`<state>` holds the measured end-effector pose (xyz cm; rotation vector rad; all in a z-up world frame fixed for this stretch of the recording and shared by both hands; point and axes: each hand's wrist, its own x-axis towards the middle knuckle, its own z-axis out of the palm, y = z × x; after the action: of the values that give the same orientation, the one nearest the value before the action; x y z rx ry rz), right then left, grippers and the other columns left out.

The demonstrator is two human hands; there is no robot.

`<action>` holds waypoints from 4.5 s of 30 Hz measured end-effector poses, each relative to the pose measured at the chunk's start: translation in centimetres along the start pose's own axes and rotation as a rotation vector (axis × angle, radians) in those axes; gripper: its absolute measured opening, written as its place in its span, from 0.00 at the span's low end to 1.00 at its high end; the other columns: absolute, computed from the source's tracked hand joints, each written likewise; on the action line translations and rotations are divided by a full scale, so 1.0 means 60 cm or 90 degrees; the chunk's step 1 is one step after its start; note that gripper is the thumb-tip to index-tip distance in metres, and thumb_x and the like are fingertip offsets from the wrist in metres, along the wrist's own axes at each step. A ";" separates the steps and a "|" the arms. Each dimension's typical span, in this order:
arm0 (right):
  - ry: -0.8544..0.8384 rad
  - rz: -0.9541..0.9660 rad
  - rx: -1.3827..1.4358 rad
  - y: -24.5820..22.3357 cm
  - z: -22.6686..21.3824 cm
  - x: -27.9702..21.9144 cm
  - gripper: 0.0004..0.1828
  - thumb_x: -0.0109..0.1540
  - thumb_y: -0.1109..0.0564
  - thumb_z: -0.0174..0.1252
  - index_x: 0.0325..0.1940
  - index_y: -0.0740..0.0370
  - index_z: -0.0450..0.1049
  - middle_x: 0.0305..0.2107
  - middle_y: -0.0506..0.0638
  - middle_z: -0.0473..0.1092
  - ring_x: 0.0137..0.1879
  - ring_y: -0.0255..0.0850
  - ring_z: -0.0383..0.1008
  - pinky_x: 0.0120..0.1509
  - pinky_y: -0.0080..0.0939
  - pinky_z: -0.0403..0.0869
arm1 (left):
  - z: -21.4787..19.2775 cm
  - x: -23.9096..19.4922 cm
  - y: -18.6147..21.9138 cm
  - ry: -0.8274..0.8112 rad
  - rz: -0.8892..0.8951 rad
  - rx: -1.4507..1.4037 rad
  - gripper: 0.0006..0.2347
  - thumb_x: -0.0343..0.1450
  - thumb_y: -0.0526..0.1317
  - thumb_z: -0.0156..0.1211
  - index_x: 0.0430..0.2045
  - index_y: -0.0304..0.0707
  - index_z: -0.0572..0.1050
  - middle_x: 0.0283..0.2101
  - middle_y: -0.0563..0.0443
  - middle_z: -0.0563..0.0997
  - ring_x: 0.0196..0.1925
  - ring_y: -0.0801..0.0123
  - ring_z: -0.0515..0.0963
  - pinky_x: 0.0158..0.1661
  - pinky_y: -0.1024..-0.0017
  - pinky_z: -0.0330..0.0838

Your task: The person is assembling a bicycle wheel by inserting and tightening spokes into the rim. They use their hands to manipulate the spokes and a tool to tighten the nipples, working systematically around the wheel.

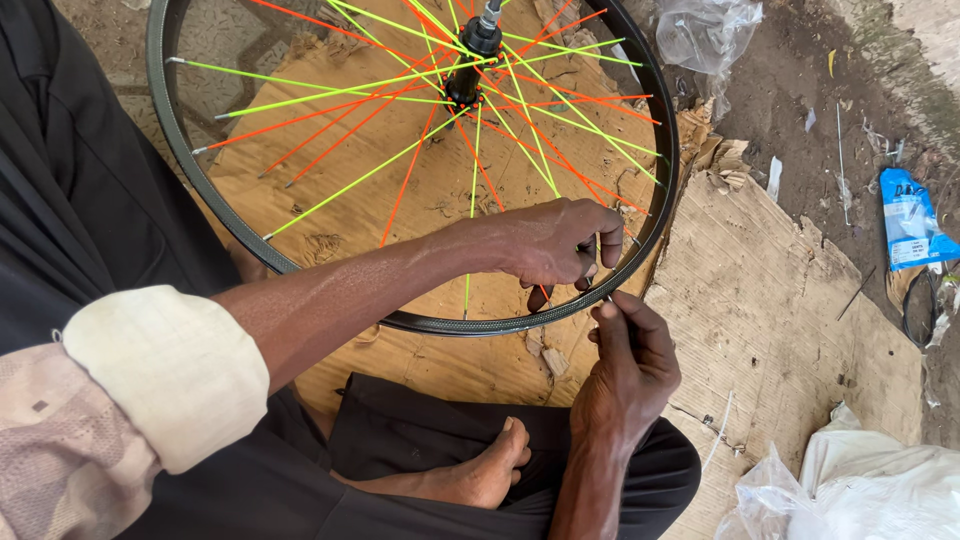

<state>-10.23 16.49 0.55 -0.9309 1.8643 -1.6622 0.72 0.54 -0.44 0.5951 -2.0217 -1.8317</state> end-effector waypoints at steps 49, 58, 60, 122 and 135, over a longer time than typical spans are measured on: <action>-0.070 -0.068 -0.019 0.012 -0.005 -0.003 0.07 0.65 0.63 0.63 0.46 0.67 0.74 0.25 0.44 0.72 0.26 0.26 0.62 0.28 0.27 0.59 | 0.022 0.000 0.015 -0.040 -0.017 0.016 0.21 0.68 0.40 0.60 0.52 0.32 0.63 0.35 0.44 0.80 0.32 0.65 0.78 0.28 0.66 0.72; -0.058 -0.056 -0.061 0.018 -0.011 -0.007 0.09 0.64 0.60 0.64 0.45 0.66 0.74 0.22 0.43 0.69 0.24 0.27 0.63 0.27 0.28 0.60 | 0.021 -0.013 0.045 -0.060 -0.106 0.064 0.27 0.67 0.44 0.60 0.59 0.32 0.59 0.35 0.40 0.79 0.23 0.60 0.76 0.22 0.63 0.68; -0.065 -0.071 -0.055 0.018 -0.011 -0.006 0.09 0.65 0.59 0.64 0.45 0.66 0.75 0.23 0.43 0.70 0.25 0.27 0.63 0.27 0.28 0.60 | 0.017 -0.013 0.045 -0.071 -0.093 0.048 0.29 0.67 0.45 0.64 0.60 0.32 0.59 0.35 0.40 0.79 0.23 0.62 0.76 0.21 0.64 0.67; -0.011 0.209 0.202 0.000 -0.013 0.019 0.19 0.64 0.58 0.60 0.58 0.65 0.68 0.43 0.56 0.75 0.29 0.31 0.64 0.30 0.29 0.65 | -0.291 -0.093 -0.027 0.145 -0.077 0.852 0.10 0.72 0.37 0.52 0.43 0.27 0.69 0.31 0.34 0.83 0.30 0.43 0.83 0.29 0.49 0.74; 0.060 0.364 0.509 0.089 -0.119 0.038 0.17 0.66 0.73 0.45 0.59 0.79 0.61 0.60 0.76 0.64 0.67 0.61 0.71 0.68 0.47 0.69 | -0.251 -0.148 -0.027 0.239 0.026 0.796 0.21 0.67 0.30 0.57 0.55 0.35 0.65 0.47 0.35 0.73 0.26 0.42 0.81 0.23 0.49 0.73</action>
<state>-17.90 19.71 -3.37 0.0127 1.1499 -1.8227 16.21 -7.69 -0.24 1.0524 -2.6272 -0.1679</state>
